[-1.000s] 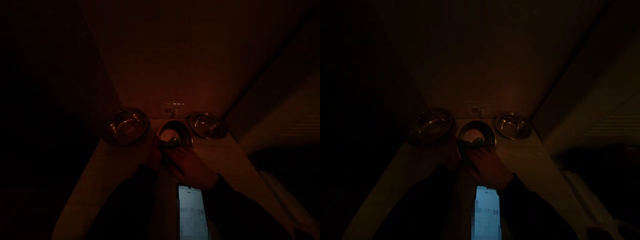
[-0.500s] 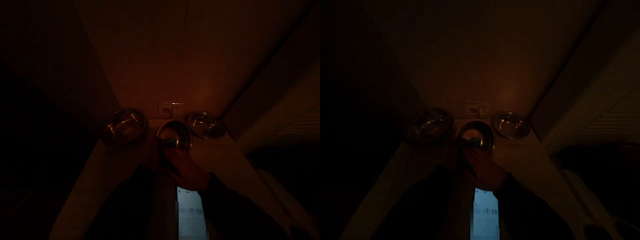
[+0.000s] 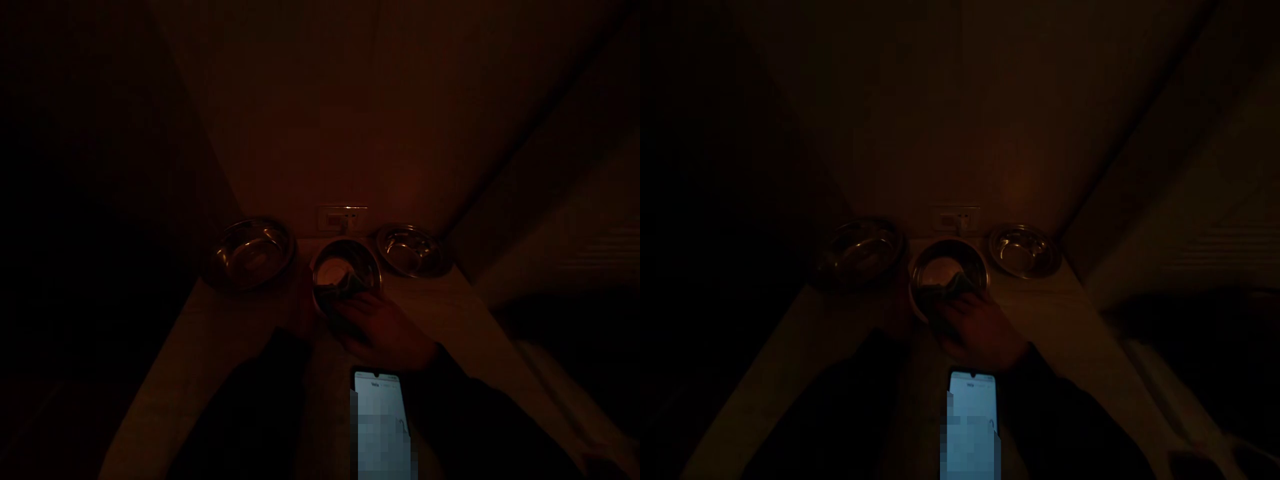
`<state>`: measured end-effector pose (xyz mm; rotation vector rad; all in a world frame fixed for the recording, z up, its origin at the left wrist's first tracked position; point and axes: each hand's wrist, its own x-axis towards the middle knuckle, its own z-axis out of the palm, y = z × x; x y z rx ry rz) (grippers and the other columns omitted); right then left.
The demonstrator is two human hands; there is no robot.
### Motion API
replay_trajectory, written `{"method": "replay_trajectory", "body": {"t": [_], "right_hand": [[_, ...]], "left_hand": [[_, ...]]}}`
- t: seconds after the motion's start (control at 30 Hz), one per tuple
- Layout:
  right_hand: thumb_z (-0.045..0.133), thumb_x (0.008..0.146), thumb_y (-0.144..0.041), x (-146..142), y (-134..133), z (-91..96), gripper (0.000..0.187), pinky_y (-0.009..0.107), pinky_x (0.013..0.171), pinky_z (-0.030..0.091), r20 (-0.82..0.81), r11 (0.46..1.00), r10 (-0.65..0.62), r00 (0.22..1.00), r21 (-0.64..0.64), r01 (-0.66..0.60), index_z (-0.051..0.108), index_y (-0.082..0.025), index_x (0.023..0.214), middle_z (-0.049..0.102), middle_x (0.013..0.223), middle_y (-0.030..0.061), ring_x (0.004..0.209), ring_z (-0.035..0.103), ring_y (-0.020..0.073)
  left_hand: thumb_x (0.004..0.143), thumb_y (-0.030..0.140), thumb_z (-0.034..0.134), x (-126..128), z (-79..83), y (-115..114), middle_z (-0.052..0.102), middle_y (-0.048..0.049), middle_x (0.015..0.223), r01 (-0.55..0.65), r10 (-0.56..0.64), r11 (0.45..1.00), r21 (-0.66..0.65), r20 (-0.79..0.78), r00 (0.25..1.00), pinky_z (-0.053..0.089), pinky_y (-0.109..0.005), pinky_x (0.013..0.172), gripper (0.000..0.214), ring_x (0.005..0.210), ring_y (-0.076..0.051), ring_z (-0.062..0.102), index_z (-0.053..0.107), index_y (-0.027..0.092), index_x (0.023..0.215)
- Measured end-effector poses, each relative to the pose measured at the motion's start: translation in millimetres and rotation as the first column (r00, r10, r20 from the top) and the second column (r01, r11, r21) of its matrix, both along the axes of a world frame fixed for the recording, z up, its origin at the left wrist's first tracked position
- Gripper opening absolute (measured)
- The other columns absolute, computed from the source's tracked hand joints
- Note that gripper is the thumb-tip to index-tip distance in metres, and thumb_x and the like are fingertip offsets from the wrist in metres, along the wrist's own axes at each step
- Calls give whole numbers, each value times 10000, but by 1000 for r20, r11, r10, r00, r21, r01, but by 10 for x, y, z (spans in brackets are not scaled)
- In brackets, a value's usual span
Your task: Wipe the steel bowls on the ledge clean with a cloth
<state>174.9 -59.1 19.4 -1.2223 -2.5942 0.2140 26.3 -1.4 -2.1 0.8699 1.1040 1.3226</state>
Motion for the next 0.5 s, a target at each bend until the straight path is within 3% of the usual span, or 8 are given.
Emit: {"method": "replay_trajectory", "body": {"t": [0.07, 0.17, 0.23, 0.4, 0.5], "right_hand": [[554, 863, -318, -28, 1, -52, 484, 470, 918, 444, -4, 999, -2, 1000, 38, 2, 506, -134, 1308, 643, 1202, 120, 1066, 564, 284], [525, 885, -296, -66, 4, -103, 476, 462, 902, 468, -29, 998, -6, 1000, 66, 8, 483, -97, 1315, 629, 1210, 161, 1069, 572, 291], [503, 897, -282, -80, 8, -118, 465, 459, 887, 483, -60, 997, -20, 998, 75, 24, 471, -87, 1318, 635, 1185, 174, 1053, 584, 293], [463, 920, -299, -110, 3, -147, 511, 453, 883, 508, -168, 996, -23, 986, 85, 38, 369, -105, 1384, 626, 1176, 183, 1064, 589, 279], [452, 929, -309, -141, -18, -149, 545, 445, 957, 476, -215, 997, 6, 977, 73, 10, 309, -115, 1418, 570, 1274, 180, 1162, 537, 264]], "left_hand": [[902, 339, 382, -8, -42, 28, 682, -30, 1152, -26, 28, 998, 65, -38, 999, 390, -315, 1044, 355, 1190, -184, 550, 618, 188, 1120], [867, 298, 444, -9, -78, 33, 567, -60, 1339, -25, 42, 990, 136, -122, 992, 333, -317, 1088, 395, 1271, -192, 480, 548, 173, 1227], [903, 309, 365, -1, -64, -5, 584, -88, 1318, 14, 3, 992, 129, -127, 992, 361, -342, 1070, 417, 1214, -199, 534, 530, 149, 1251], [896, 389, 433, -9, 42, -160, 589, -85, 1312, 148, -117, 984, 102, -265, 957, 366, -355, 1064, 395, 1224, -226, 525, 572, 174, 1197], [888, 435, 447, -22, 71, -191, 613, -78, 1277, 132, -105, 988, 81, -277, 955, 377, -339, 1052, 407, 1202, -223, 541, 587, 182, 1175]]}}
